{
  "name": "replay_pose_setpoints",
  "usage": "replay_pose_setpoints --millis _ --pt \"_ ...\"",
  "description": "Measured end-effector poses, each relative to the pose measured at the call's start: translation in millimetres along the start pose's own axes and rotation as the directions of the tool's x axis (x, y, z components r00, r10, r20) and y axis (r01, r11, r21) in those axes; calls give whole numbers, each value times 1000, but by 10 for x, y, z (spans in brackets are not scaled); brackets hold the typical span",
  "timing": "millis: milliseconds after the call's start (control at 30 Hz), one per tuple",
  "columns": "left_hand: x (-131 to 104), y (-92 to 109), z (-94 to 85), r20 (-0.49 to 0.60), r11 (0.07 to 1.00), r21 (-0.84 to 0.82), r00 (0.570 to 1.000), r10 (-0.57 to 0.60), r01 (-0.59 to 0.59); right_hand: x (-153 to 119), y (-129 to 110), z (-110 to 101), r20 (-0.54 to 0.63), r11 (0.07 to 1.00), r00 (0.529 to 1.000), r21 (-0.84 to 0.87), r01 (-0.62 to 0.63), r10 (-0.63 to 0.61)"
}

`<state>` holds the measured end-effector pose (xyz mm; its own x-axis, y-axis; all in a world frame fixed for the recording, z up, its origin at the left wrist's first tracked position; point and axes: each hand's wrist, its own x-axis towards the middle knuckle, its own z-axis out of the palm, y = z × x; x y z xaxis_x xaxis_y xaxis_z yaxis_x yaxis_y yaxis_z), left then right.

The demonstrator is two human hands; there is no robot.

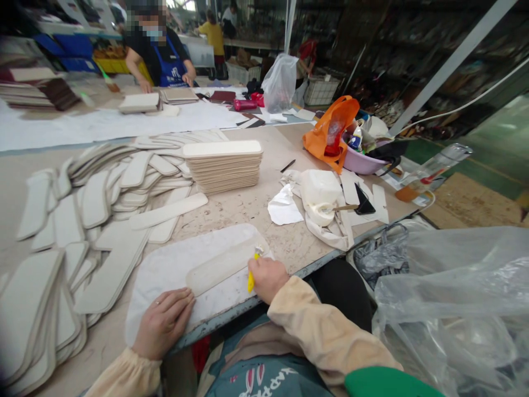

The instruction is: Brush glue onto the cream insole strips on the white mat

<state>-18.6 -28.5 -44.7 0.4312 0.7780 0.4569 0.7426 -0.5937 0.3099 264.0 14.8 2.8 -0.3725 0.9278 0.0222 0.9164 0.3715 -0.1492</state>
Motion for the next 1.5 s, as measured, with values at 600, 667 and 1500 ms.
replay_pose_setpoints --millis 600,667,1500 --pt "-3 -20 -6 9 999 -27 1000 20 -20 204 -371 79 83 990 989 -56 128 -123" --pt "3 -22 -6 9 1000 -23 1000 20 -20 157 -503 94 38 967 967 6 253 -253" --pt "-13 11 -7 15 999 -32 1000 -19 19 141 289 -49 119 425 854 827 -368 507"
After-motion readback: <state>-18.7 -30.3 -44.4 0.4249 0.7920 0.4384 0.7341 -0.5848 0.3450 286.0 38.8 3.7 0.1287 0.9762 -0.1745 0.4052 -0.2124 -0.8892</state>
